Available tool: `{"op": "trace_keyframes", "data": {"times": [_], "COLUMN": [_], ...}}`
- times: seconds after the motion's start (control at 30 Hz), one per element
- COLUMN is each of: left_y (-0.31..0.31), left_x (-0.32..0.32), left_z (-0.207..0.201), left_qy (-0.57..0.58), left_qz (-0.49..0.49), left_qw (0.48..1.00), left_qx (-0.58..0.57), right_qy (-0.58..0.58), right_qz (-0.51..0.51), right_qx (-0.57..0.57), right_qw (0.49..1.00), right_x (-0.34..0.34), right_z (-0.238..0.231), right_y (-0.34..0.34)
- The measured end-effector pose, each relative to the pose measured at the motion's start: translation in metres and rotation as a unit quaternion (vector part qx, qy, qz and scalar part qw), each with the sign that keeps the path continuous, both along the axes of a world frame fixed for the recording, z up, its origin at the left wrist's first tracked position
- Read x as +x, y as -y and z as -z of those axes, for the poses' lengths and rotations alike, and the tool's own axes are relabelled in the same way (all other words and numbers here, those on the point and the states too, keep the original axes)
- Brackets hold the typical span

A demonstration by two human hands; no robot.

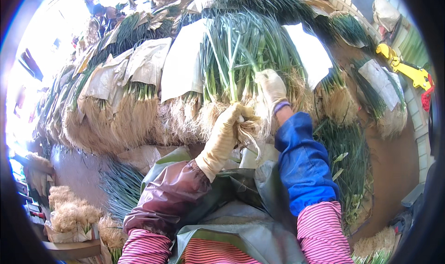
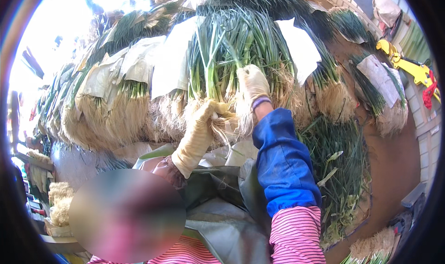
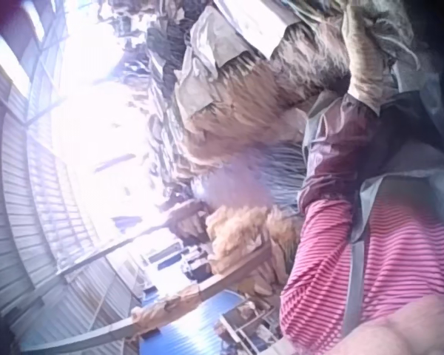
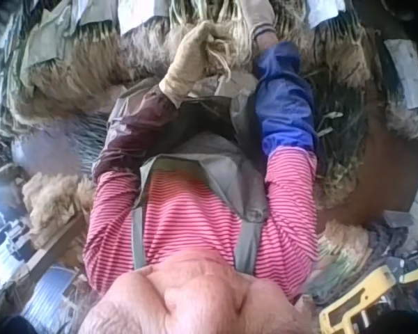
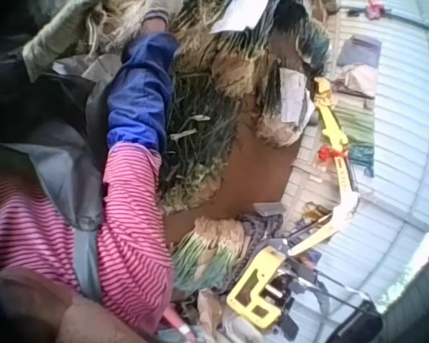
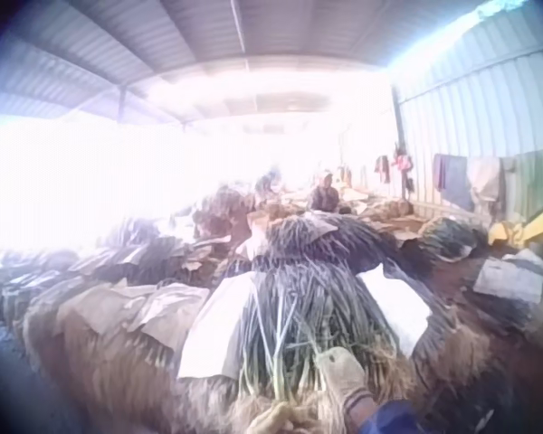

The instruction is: The person repeatedly picks up bunches of green onions, aligns the roots, and ties them with string. The person places the tied bunches on a nearby pile. The person wears gloves and an apron while working in a covered market area.

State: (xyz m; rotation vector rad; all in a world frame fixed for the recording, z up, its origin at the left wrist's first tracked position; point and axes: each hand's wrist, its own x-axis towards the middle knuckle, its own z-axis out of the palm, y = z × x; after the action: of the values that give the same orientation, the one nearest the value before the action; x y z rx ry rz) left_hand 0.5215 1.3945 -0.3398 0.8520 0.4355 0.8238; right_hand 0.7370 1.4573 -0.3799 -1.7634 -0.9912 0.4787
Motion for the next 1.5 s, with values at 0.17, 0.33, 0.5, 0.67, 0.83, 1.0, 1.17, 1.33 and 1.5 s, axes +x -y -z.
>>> {"op": "trace_keyframes", "data": {"times": [0.17, 0.33, 0.5, 0.67, 0.83, 1.0, 1.17, 1.33, 1.5], "left_y": [-0.004, -0.004, 0.001, -0.009, -0.015, -0.03, -0.049, -0.014, -0.003], "left_x": [-0.005, 0.001, 0.001, 0.001, -0.006, -0.011, -0.014, -0.007, -0.014], "left_z": [0.0, -0.011, -0.013, 0.023, 0.024, 0.021, 0.061, 0.003, -0.004], "left_qy": [0.078, 0.082, 0.073, 0.049, 0.072, 0.051, 0.072, 0.042, 0.107], "left_qz": [-0.025, -0.036, -0.026, -0.086, -0.002, -0.077, -0.143, -0.045, -0.031], "left_qw": [0.993, 0.995, 0.984, 0.971, 0.976, 0.955, 0.953, 0.983, 0.979], "left_qx": [-0.09, -0.046, -0.159, -0.216, -0.205, -0.28, -0.256, -0.17, -0.169], "right_qy": [-0.181, -0.506, -0.458, -0.304, -0.436, 0.25, 0.015, -0.527, -0.519], "right_qz": [-0.107, -0.36, -0.309, -0.244, -0.279, -0.149, -0.161, -0.274, -0.407], "right_qx": [0.08, -0.007, 0.017, 0.028, 0.084, 0.242, 0.145, -0.004, 0.035], "right_qw": [0.974, 0.784, 0.834, 0.921, 0.851, 0.926, 0.976, 0.804, 0.751], "right_x": [-0.062, -0.079, -0.083, -0.101, -0.102, -0.101, -0.102, -0.081, -0.092], "right_z": [-0.048, -0.037, -0.036, -0.037, -0.036, -0.036, -0.056, -0.025, -0.016], "right_y": [0.022, 0.036, 0.034, 0.043, 0.047, 0.048, 0.059, 0.048, 0.041]}}
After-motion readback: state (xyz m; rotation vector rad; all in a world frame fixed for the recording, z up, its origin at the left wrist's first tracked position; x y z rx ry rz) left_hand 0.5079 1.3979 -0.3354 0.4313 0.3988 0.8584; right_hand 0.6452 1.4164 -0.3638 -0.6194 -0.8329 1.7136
